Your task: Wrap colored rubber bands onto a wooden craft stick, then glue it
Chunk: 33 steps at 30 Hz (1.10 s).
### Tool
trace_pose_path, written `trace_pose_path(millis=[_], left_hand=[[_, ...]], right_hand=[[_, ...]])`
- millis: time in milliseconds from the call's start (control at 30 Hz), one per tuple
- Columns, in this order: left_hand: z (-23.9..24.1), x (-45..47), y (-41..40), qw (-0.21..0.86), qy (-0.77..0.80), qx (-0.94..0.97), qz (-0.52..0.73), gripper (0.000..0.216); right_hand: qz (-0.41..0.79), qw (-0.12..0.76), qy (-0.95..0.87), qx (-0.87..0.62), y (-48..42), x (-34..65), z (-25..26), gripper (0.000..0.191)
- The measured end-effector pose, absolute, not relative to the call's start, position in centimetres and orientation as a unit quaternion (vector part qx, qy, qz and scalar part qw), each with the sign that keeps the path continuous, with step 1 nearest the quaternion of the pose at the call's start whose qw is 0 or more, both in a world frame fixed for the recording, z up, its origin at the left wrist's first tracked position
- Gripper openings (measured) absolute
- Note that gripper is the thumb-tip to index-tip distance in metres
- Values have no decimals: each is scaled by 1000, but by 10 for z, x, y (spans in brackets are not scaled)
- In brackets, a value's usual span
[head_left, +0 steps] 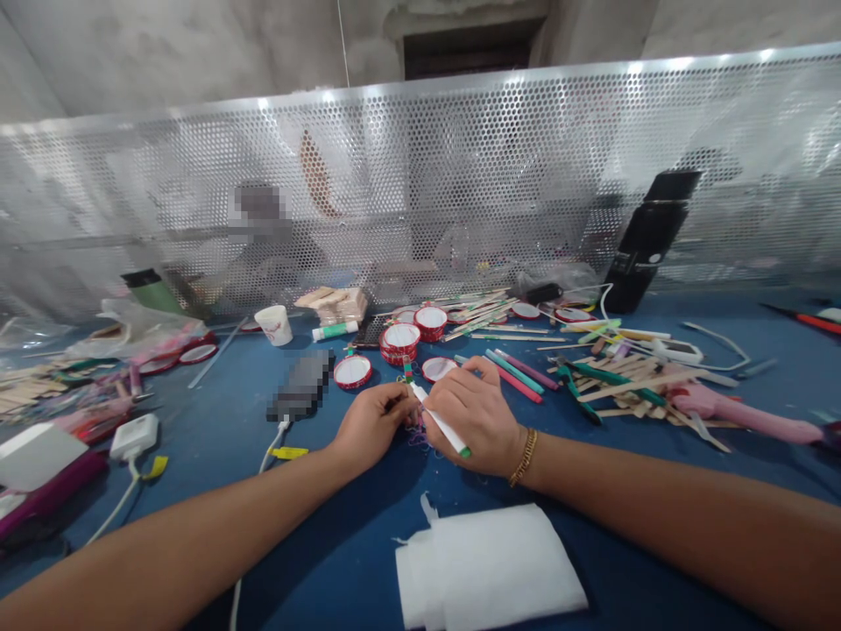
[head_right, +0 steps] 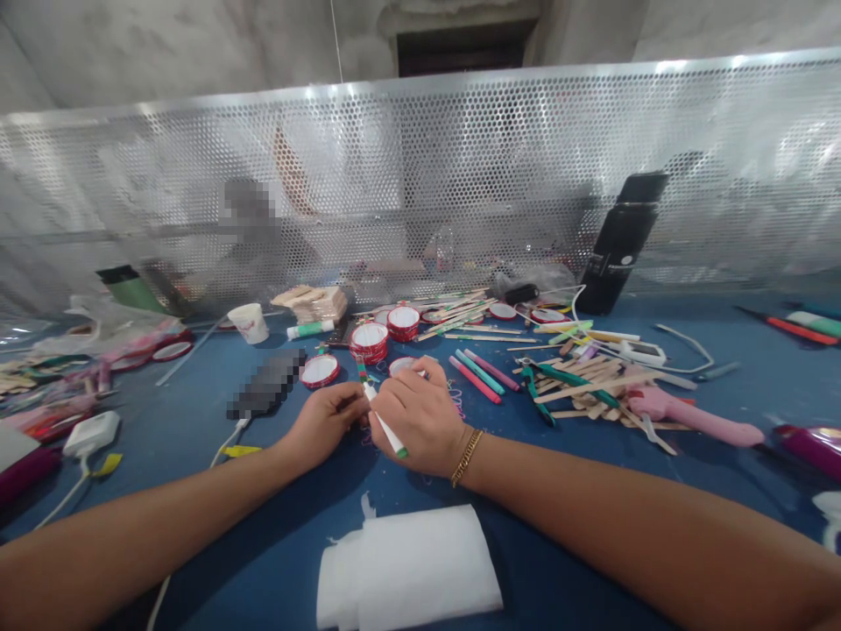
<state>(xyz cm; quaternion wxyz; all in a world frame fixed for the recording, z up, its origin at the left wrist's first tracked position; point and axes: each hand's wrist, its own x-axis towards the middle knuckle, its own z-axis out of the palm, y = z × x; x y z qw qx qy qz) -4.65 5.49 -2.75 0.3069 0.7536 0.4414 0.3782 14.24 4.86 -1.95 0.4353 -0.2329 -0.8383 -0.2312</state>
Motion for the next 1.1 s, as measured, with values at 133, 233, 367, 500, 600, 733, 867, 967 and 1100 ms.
trace_pose_path(millis=[133,233,367,500,600,733,867,967,1100], left_hand=[[-27,-46,55,314,444,749,379,28],[-27,-46,55,315,438,751,380,26],[-27,-46,55,318,434,753,379,25],[-26,-46,54,323,435,749,381,27],[-26,-46,55,324,433,748,383,27],[-26,-46,54,320,438,751,377,26],[-27,-46,55,320,441,748,379,24],[-29,-46,55,318,443,746,382,23],[-30,-47,56,317,446,744,382,23]], right_hand=[[-239,434,-835,-240,49,143,-20,12],[-239,437,-836,-231,48,143,-20,11],[-237,442,-838,-217,48,143,-19,10],[-239,437,-836,-229,49,143,-19,12],[-242,436,-834,-235,49,142,-20,14],[-240,443,-833,-227,48,142,-20,13],[-236,439,-839,-219,48,143,-20,11],[-233,438,-841,-217,49,143,-21,12],[-230,441,-840,-217,49,142,-21,11]])
